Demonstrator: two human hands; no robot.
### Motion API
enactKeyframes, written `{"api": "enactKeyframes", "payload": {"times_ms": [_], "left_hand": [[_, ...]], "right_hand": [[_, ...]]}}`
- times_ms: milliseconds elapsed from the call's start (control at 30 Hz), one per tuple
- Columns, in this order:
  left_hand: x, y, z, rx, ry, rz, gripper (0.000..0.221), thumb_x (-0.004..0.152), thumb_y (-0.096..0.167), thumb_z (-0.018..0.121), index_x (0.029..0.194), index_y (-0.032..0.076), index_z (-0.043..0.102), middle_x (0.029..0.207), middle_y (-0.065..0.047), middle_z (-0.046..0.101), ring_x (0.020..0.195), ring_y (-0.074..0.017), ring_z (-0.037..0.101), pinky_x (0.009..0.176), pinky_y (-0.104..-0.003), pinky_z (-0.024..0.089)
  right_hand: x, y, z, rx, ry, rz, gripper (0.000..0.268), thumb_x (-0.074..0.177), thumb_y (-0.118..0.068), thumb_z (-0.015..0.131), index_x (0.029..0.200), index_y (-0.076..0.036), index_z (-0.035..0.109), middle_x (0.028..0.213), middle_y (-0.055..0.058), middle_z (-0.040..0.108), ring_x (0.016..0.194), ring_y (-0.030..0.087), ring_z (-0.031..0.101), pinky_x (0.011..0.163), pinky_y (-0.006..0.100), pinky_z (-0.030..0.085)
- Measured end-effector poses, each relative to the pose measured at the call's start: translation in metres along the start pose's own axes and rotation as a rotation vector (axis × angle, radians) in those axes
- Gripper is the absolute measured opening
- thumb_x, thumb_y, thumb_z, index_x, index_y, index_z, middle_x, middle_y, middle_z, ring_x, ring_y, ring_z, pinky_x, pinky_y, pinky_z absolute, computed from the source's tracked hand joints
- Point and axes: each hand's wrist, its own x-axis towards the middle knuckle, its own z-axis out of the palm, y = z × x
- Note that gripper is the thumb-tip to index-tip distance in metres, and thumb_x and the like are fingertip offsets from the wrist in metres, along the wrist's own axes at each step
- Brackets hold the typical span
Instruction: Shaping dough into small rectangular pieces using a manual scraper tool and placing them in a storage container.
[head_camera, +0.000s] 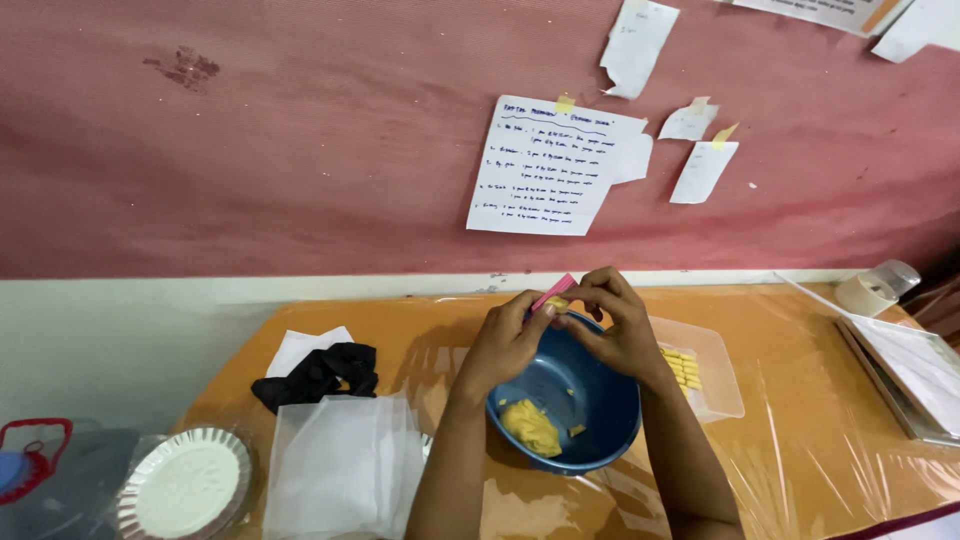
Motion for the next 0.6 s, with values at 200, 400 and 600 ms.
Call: {"api": "enactKeyframes", "payload": {"times_ms": [200, 400, 600], "left_hand": [[-0.004, 0.005, 0.007, 0.062, 0.0, 0.01, 0.023, 0.105, 0.02, 0.056, 0.103, 0.002, 0.07, 0.079, -0.02, 0.075, 0.075, -0.0306, 0.072, 0.069, -0.044, 0.056], [-0.006, 0.019, 0.022, 0.199, 0.021, 0.024, 0.015, 0.1, 0.014, 0.06, 0.102, 0.002, 0.069, 0.082, -0.019, 0.076, 0.083, -0.0367, 0.076, 0.073, -0.047, 0.056], [-0.003, 0.011, 0.043, 0.278, -0.004, -0.011, 0.02, 0.102, 0.021, 0.058, 0.106, 0.003, 0.066, 0.082, -0.022, 0.075, 0.083, -0.042, 0.074, 0.073, -0.049, 0.056]], "right_hand": [[-0.008, -0.006, -0.01, -0.079, -0.052, -0.043, 0.024, 0.084, -0.005, 0.082, 0.108, -0.005, 0.079, 0.098, 0.013, 0.061, 0.073, 0.028, 0.062, 0.064, 0.038, 0.054], [-0.013, 0.003, -0.022, -0.055, -0.041, -0.09, 0.025, 0.085, -0.003, 0.081, 0.109, -0.003, 0.078, 0.098, 0.015, 0.065, 0.076, 0.033, 0.066, 0.066, 0.039, 0.055], [-0.026, 0.016, -0.031, 0.0, 0.021, -0.117, 0.019, 0.083, 0.0, 0.081, 0.101, -0.005, 0.078, 0.098, 0.01, 0.069, 0.08, 0.027, 0.069, 0.062, 0.033, 0.056]]}}
